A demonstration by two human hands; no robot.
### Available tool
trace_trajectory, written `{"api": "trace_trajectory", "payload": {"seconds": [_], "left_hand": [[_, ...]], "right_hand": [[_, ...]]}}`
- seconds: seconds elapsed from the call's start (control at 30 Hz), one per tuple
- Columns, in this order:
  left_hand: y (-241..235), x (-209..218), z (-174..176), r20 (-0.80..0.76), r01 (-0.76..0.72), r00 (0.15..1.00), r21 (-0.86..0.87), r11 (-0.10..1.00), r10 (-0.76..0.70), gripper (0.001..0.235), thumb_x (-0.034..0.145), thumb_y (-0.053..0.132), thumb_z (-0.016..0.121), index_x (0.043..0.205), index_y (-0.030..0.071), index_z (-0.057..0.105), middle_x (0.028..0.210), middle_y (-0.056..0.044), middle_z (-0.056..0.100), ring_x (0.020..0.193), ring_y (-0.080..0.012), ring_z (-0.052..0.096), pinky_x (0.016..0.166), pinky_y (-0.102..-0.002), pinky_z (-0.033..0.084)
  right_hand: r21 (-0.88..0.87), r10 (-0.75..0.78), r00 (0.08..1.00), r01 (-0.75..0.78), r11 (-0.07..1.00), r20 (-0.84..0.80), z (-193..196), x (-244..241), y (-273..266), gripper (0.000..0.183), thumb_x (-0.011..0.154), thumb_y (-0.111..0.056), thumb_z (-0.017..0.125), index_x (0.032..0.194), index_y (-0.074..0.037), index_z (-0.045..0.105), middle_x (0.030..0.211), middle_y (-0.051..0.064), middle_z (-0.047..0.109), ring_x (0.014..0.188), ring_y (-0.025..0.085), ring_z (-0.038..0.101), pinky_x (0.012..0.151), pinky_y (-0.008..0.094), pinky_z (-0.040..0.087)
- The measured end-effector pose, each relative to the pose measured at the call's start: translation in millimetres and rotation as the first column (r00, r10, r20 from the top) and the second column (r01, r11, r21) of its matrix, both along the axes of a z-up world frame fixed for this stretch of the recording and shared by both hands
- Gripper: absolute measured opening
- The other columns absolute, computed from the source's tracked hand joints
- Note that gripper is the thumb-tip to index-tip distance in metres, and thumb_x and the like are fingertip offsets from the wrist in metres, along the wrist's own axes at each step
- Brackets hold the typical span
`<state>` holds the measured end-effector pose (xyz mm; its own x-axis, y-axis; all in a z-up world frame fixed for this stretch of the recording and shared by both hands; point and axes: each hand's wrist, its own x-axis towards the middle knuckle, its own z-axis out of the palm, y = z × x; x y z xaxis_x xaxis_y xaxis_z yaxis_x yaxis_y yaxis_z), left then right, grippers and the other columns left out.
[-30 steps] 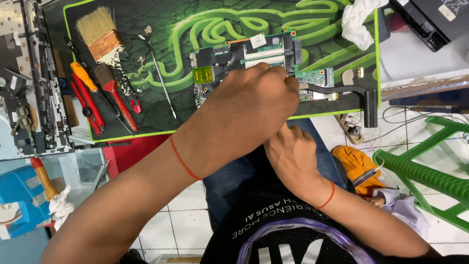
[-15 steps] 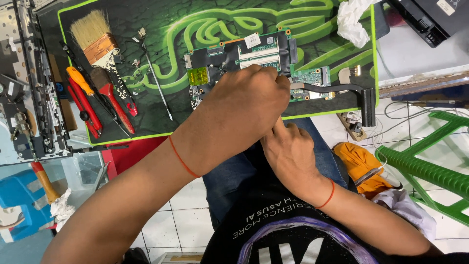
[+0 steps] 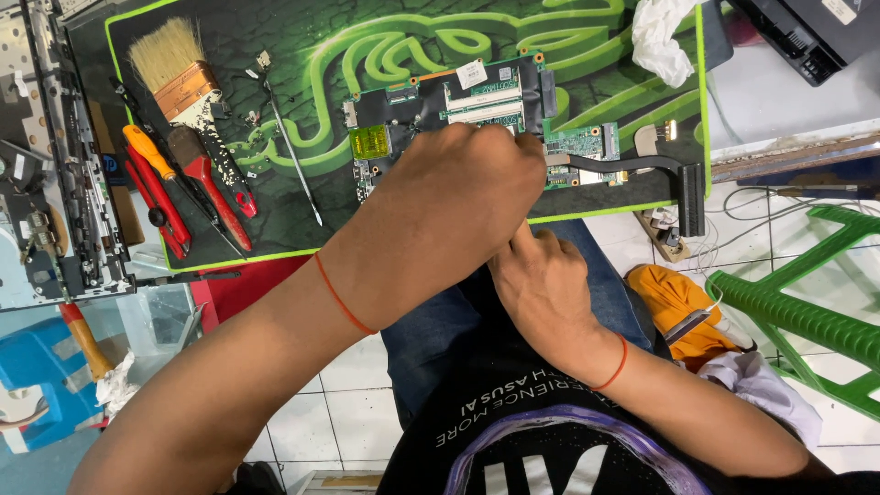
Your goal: The person works on a disassembled laptop motherboard, using a screwdriver to remove screws and detach a ribbon cable. They then handle a cooling fan, remove its cover, and use pliers to adjust the fan's internal components.
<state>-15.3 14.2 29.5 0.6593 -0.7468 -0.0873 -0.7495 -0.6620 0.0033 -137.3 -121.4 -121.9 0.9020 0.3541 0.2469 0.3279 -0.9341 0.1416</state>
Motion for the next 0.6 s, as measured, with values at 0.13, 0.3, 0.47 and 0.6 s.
{"api": "trace_trajectory", "payload": {"seconds": [0.13, 0.3, 0.47, 0.6], "left_hand": [[-4, -3, -2, -0.009, -0.024, 1.000, -0.173, 0.985, 0.022, 0.033, 0.080, -0.011, 0.074, 0.074, 0.013, 0.053, 0.071, -0.007, 0.049, 0.057, -0.0352, 0.060, 0.044, -0.052, 0.051], [-23, -1, -1, -0.063, 0.036, 0.997, -0.212, 0.977, -0.051, 0.018, 0.086, 0.000, 0.078, 0.100, 0.009, 0.070, 0.098, -0.012, 0.063, 0.094, -0.0375, 0.068, 0.078, -0.053, 0.058], [-19, -6, 2, 0.148, -0.016, 0.988, -0.120, 0.993, 0.033, 0.028, 0.086, -0.006, 0.077, 0.077, 0.014, 0.061, 0.063, 0.000, 0.054, 0.056, -0.0245, 0.064, 0.044, -0.045, 0.054], [-15, 9, 3, -0.079, 0.090, 0.990, -0.268, 0.959, -0.115, 0.028, 0.078, -0.011, 0.078, 0.086, 0.011, 0.064, 0.098, -0.011, 0.059, 0.092, -0.0356, 0.066, 0.059, -0.053, 0.059]], "right_hand": [[0.012, 0.019, 1.000, -0.018, 1.000, -0.025, -12, -4, -2, 0.025, 0.081, -0.006, 0.070, 0.083, -0.027, 0.057, 0.098, -0.001, 0.055, 0.056, 0.014, 0.044, 0.049, 0.030, 0.035], [0.100, 0.029, 0.993, -0.017, 0.995, -0.118, -38, -10, -5, 0.034, 0.065, -0.005, 0.070, 0.065, -0.028, 0.045, 0.066, -0.004, 0.040, 0.062, 0.019, 0.045, 0.050, 0.034, 0.030], [0.096, 0.030, 0.994, -0.020, 0.995, -0.103, -49, -11, -6, 0.039, 0.065, 0.002, 0.065, 0.064, -0.026, 0.037, 0.067, -0.005, 0.035, 0.063, 0.017, 0.040, 0.050, 0.032, 0.024], [0.096, -0.007, 0.996, 0.016, 0.995, -0.087, -25, -5, -1, 0.033, 0.073, -0.006, 0.073, 0.070, -0.029, 0.050, 0.079, -0.003, 0.048, 0.057, 0.017, 0.046, 0.048, 0.032, 0.036]]}}
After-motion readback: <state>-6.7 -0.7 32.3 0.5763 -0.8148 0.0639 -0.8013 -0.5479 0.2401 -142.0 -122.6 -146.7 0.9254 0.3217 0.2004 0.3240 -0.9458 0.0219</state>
